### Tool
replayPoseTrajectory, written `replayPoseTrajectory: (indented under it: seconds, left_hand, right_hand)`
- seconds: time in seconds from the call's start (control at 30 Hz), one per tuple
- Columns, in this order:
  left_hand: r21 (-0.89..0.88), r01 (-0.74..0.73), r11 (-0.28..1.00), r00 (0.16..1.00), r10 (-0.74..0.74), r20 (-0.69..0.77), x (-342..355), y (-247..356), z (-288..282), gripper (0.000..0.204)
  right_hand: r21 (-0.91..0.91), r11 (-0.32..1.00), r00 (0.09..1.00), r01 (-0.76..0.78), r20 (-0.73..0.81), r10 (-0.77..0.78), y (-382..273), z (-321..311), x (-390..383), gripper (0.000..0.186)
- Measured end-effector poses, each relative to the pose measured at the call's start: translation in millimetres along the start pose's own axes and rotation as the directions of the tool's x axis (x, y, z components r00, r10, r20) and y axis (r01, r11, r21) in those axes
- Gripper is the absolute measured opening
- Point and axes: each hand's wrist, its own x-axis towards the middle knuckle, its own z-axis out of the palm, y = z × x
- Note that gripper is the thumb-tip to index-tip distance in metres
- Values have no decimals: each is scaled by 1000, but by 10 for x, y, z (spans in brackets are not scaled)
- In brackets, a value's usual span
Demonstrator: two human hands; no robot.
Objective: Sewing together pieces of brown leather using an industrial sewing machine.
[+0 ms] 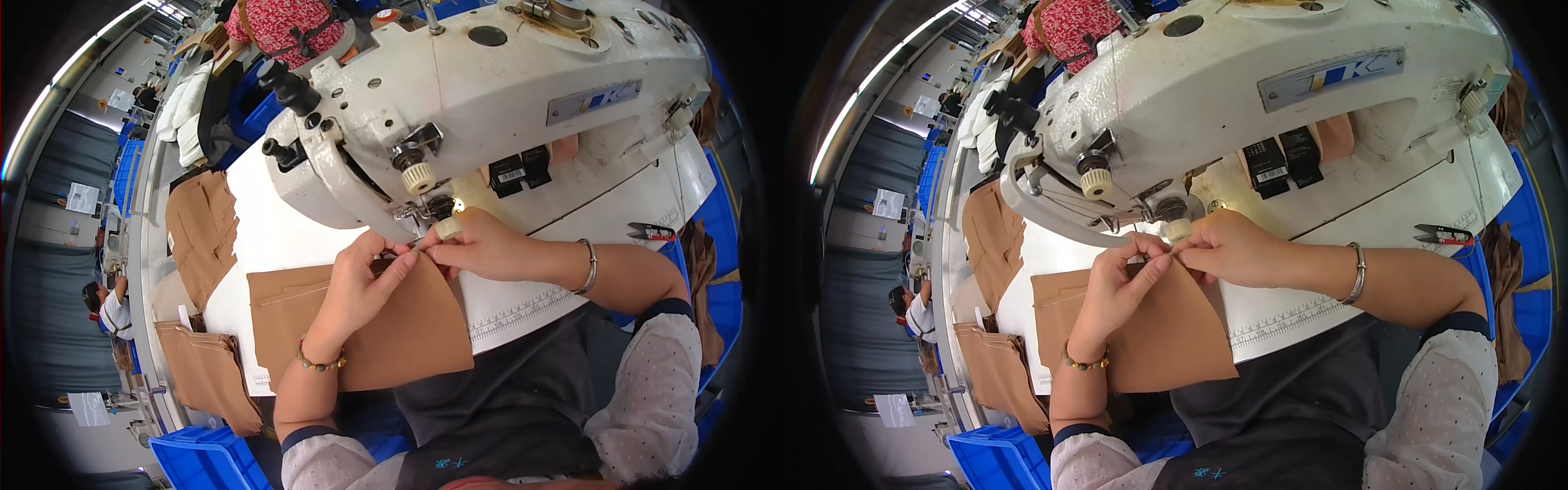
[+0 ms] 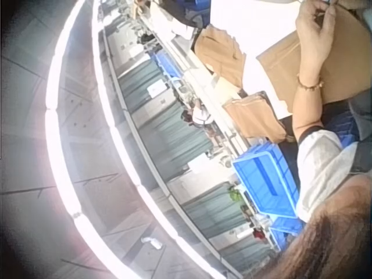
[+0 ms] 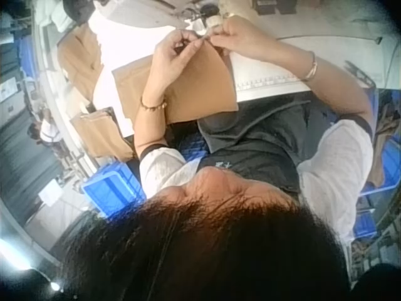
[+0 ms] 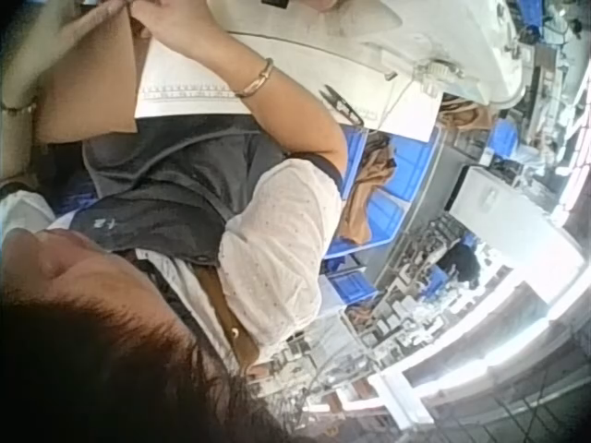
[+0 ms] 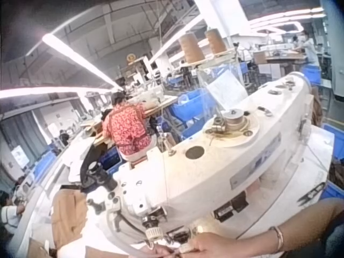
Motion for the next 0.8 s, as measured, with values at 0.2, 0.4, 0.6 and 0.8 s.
replayPoseTrajectory:
  seconds: [0.2,0.4,0.6,0.8]
  left_hand:
    - [9,-100,995,994,100,50,-18,29,-38,8]
    - [98,-128,987,989,120,86,-27,99,-22,8]
    - [65,-151,986,988,151,-3,-20,94,-4,7]
    - [73,-178,981,983,180,-26,-19,68,-12,10]
  right_hand:
    - [-95,995,1000,2,-13,-3,-28,9,-13,33]
    - [-187,981,996,60,-48,-71,3,20,-22,30]
    - [-209,978,1000,-6,-26,1,-56,49,-35,19]
    - [-292,950,988,115,-68,-141,5,41,-36,26]
